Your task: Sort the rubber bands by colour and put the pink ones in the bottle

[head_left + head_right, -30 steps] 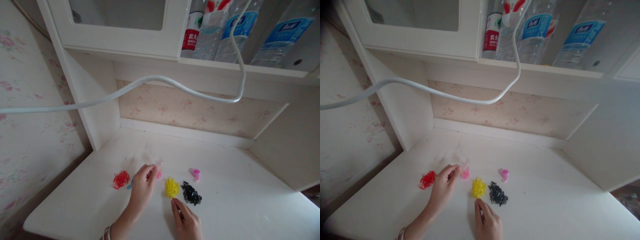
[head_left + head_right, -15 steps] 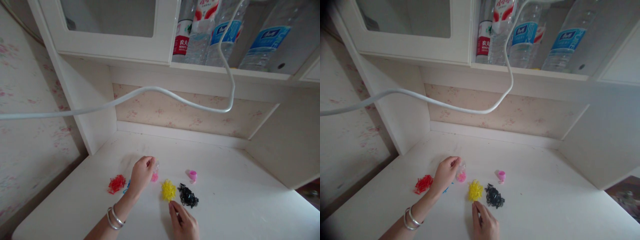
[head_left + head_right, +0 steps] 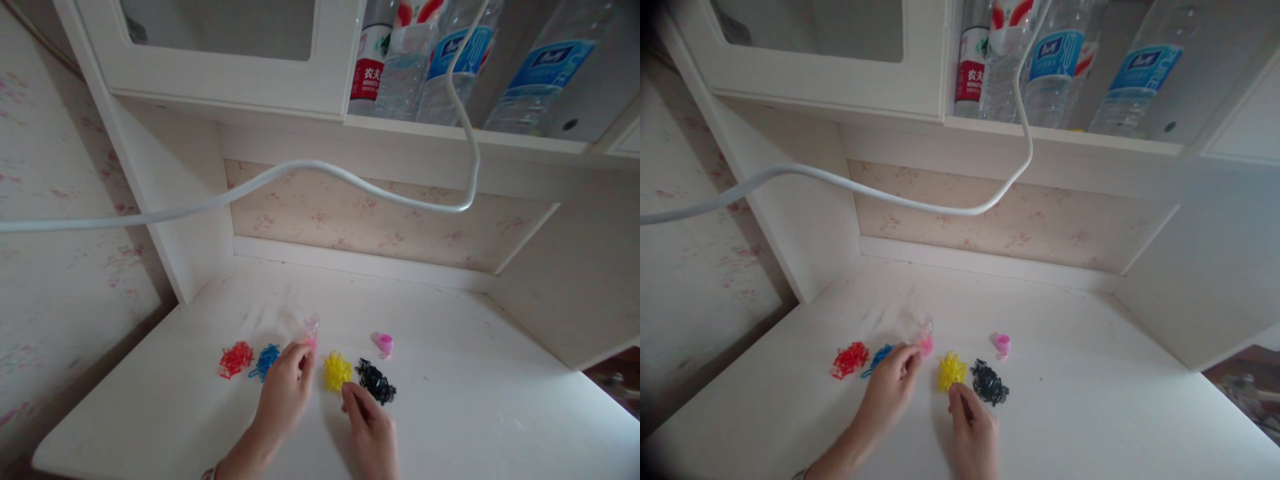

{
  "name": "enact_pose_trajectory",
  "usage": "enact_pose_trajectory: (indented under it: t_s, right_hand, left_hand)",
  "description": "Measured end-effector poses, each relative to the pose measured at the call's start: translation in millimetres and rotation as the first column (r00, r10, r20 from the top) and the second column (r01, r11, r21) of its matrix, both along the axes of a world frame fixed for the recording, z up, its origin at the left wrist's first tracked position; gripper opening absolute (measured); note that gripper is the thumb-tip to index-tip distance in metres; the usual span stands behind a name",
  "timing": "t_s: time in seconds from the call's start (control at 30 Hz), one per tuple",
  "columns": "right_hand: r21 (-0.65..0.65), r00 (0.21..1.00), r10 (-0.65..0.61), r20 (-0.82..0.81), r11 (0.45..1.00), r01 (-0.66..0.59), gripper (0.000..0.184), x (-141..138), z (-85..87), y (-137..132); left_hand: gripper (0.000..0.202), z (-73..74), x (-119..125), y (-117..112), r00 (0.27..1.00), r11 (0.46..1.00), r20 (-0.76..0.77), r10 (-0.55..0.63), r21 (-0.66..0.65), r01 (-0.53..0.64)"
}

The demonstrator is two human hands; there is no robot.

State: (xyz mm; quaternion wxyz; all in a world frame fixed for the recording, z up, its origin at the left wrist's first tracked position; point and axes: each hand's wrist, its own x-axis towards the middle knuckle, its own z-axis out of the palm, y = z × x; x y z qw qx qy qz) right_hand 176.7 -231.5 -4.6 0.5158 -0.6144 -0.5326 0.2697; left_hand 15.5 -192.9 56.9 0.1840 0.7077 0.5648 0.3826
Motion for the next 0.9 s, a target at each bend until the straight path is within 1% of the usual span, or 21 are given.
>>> enact_pose_trajectory:
  t_s: [0.03, 0.07, 0.1, 0.17, 0.23, 0.27, 0.33, 0.4, 0.47, 0.63, 0.8, 0.9]
  right_hand:
    - [-0.011, 0.998, -0.024, -0.065, 1.0, 0.024, 0.039, -1, 8.1, 5]
    - [-0.015, 0.991, -0.046, -0.123, 0.999, 0.044, 0.039, -2, 18.2, 11]
    - [-0.009, 0.984, -0.059, -0.166, 0.998, 0.058, 0.038, -4, 29.8, 18]
    - [0.004, 0.975, -0.043, -0.22, 0.999, 0.045, 0.037, -12, 54.7, 33]
    - [0.017, 0.966, 0.007, -0.259, 1.0, -0.002, 0.037, -21, 76.8, 48]
    - [0.03, 0.962, 0.034, -0.27, 0.999, -0.027, 0.038, -27, 85.2, 55]
    - [0.049, 0.959, 0.073, -0.272, 0.997, -0.062, 0.038, -37, 95.5, 69]
    - [0.045, 0.964, 0.091, -0.251, 0.996, -0.082, 0.036, -45, 97.9, 80]
    - [0.022, 0.968, 0.108, -0.225, 0.994, -0.106, 0.034, -49, 95.4, 89]
    - [-0.006, 0.977, 0.157, -0.147, 0.987, -0.159, 0.035, -54, 86.7, 96]
    - [-0.008, 0.986, 0.137, -0.093, 0.99, -0.138, 0.037, -55, 88.9, 96]
    - [0.001, 0.989, 0.112, -0.098, 0.994, -0.113, 0.038, -51, 89.7, 90]
  left_hand:
    - [0.021, -9.9, 6, -10, 0.998, 0.999, -0.058, -0.034, -0.037, 0.032]
    - [0.02, -19.8, 14, -18, 0.991, 0.996, -0.129, -0.046, -0.084, 0.036]
    - [0.02, -29.1, 21, -24, 0.976, 0.992, -0.214, -0.05, -0.126, 0.023]
    - [0.02, -43.8, 33, -31, 0.935, 0.987, -0.354, -0.027, -0.158, -0.032]
    - [0.022, -52.3, 41, -31, 0.898, 0.985, -0.439, -0.009, -0.156, -0.067]
    - [0.021, -54.6, 43, -29, 0.887, 0.986, -0.461, -0.005, -0.151, -0.072]
    - [0.019, -56.9, 44, -25, 0.875, 0.987, -0.484, -0.005, -0.141, -0.073]
    - [0.021, -58.4, 43, -21, 0.866, 0.989, -0.5, 0.0, -0.126, -0.073]
    - [0.023, -60.7, 41, -19, 0.857, 0.99, -0.516, 0.011, -0.113, -0.081]
    - [0.025, -67.0, 39, -15, 0.844, 0.987, -0.535, 0.034, -0.115, -0.113]
    - [0.027, -69.5, 35, -13, 0.881, 0.988, -0.472, -0.008, -0.14, -0.066]
    - [0.026, -66.0, 31, -13, 0.907, 0.989, -0.42, -0.001, -0.136, -0.062]
